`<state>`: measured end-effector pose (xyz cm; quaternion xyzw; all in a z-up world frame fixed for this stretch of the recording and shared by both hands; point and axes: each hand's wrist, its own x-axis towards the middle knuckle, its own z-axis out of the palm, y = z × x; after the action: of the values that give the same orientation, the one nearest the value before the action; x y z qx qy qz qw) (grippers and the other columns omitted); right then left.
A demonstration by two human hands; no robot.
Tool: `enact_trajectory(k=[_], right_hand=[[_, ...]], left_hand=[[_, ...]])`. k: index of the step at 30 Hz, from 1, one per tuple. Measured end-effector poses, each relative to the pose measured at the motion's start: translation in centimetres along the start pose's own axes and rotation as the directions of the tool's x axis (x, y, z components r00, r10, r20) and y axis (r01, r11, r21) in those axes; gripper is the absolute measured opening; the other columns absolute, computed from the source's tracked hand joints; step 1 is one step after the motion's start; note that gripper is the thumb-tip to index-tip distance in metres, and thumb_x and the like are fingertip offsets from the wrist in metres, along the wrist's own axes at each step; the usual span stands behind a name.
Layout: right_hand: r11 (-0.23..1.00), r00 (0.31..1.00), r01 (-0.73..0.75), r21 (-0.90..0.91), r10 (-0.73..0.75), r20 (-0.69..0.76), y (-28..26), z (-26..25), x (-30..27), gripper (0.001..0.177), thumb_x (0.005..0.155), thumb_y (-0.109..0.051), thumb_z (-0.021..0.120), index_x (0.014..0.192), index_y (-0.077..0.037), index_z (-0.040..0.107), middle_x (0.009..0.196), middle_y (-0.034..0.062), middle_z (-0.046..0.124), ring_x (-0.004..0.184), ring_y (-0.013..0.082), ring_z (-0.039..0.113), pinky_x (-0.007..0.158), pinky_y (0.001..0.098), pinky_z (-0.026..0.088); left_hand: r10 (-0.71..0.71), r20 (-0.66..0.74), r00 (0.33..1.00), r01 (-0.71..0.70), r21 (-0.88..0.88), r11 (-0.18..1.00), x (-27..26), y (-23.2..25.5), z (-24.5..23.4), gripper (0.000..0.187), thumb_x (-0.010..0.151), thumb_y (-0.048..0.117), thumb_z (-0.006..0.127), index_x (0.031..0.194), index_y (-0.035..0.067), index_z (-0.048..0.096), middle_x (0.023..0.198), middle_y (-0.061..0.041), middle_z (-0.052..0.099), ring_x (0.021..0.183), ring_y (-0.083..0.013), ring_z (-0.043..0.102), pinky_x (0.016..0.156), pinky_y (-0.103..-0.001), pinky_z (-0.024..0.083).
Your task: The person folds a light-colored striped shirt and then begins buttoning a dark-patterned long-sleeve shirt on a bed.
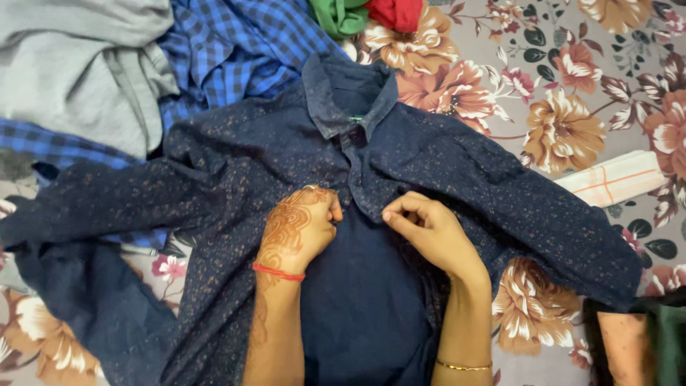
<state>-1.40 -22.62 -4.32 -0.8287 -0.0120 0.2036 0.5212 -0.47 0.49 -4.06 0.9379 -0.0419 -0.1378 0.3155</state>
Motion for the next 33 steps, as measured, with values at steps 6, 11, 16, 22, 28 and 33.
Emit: enact_trajectory(k=[6,11,16,22,28,33], right_hand=[[0.989,0.999,0.046,-0.14,-0.05,-0.019,-2.4,-0.7,-1.2,0.015,0.09,-0.019,0.072,0.091,-0.004,0.075,0.088,0.0,0.059,0.074,0.0122,0.056,0.067,0.0271,0.047],[0.859,0.937,0.333,-0.388,-0.348,0.034,-4.9,-1.5,-2.8,0.016,0.089,-0.019,0.071,0.091,-0.004,0.075,0.089,0.0078,0.068,0.088,0.0226,0.063,0.08,0.034,0.049],[0.965,0.981,0.16,-0.21,-0.132,0.139,-5.3,0.0,-2.0,0.02,0.092,-0.021,0.067,0.095,-0.002,0.072,0.085,0.0081,0.069,0.08,0.0178,0.067,0.075,0.0315,0.052],[0.995,0.977,0.028,-0.1,-0.006,0.212,-4.3,0.6,-1.3,0.02,0.084,-0.019,0.076,0.094,-0.002,0.074,0.08,0.0057,0.072,0.072,0.012,0.066,0.068,0.0284,0.054],[0.996,0.979,0.001,-0.084,0.017,0.205,-3.2,1.1,-0.9,0.02,0.078,-0.015,0.08,0.092,-0.001,0.077,0.074,0.002,0.072,0.069,0.0095,0.063,0.065,0.0269,0.053],[0.991,0.991,-0.091,-0.1,0.099,0.085,-2.4,1.9,-0.7,0.014,0.082,-0.013,0.076,0.092,-0.003,0.075,0.07,-0.0002,0.066,0.066,0.0076,0.058,0.061,0.0265,0.048]], left_hand=[[0.028,-0.244,0.969,-0.051,-0.09,0.995,-3.7,1.8,-0.2,0.018,0.071,0.002,0.072,0.088,0.009,0.069,0.092,-0.008,0.069,0.089,-0.0303,0.069,0.074,-0.044,0.053],[-0.034,-0.24,0.97,-0.005,-0.162,0.987,-4.4,2.2,-0.3,0.018,0.075,-0.003,0.069,0.088,0.009,0.071,0.084,-0.008,0.069,0.081,-0.0257,0.069,0.072,-0.039,0.055],[-0.094,-0.107,0.99,0.029,-0.493,0.87,-4.6,1.5,0.5,0.016,0.079,-0.002,0.071,0.092,0.007,0.072,0.083,-0.003,0.072,0.076,-0.0139,0.071,0.071,-0.028,0.058],[-0.068,-0.058,0.996,-0.009,-0.82,0.572,-4.8,0.0,2.7,0.026,0.078,-0.007,0.069,0.102,0.003,0.07,0.091,-0.002,0.068,0.083,-0.0086,0.066,0.075,-0.024,0.059],[-0.041,-0.039,0.998,-0.005,-0.788,0.615,-5.4,-0.3,2.4,0.023,0.079,-0.004,0.072,0.101,0.003,0.07,0.089,-0.002,0.069,0.082,-0.008,0.067,0.075,-0.023,0.058],[-0.05,-0.054,0.997,-0.011,-0.784,0.621,-5.3,0.0,2.4,0.022,0.078,-0.006,0.069,0.098,0.003,0.069,0.088,-0.002,0.068,0.079,-0.0087,0.065,0.073,-0.022,0.057]])
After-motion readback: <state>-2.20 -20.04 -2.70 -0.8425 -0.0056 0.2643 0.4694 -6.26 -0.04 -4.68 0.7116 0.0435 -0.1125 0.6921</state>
